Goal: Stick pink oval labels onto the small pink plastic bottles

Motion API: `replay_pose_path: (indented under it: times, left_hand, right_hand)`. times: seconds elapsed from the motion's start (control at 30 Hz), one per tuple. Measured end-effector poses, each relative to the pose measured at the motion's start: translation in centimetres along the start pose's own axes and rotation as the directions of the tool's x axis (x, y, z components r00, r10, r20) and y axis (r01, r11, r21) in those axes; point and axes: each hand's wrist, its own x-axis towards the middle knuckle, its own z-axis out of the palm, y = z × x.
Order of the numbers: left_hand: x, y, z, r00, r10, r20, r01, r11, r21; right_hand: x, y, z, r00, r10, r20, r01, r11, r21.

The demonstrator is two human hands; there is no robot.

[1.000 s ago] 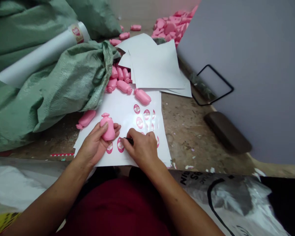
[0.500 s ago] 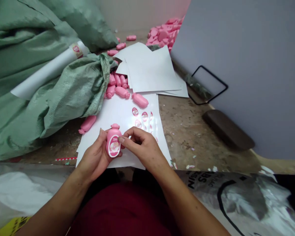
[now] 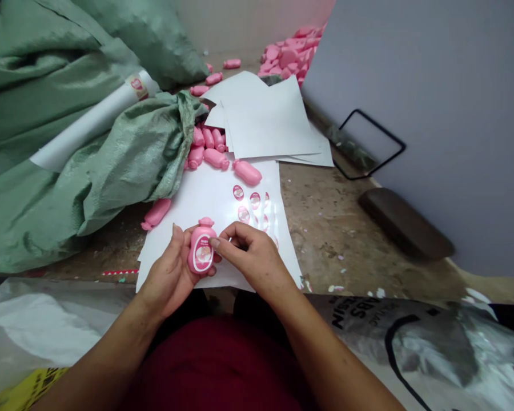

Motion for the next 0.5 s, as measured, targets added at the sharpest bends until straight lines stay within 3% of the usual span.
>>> replay_pose_path:
  times: [0.2, 0.5]
  left_hand:
    - [0.08, -0.14, -0.09, 1.000, -0.001, -0.019, 0.001, 1.000, 0.012]
    - [0.01, -0.34, -0.32, 1.000, 0.014, -0.017, -0.014, 1.000, 0.021]
  right_hand:
    - [0.18, -0.02, 0.17, 1.000, 0.010, 0.011, -0.010, 0.999, 0.034]
    - [0.00, 0.26, 0.41, 0.999, 0.001, -0.037, -0.004, 0.997, -0.082]
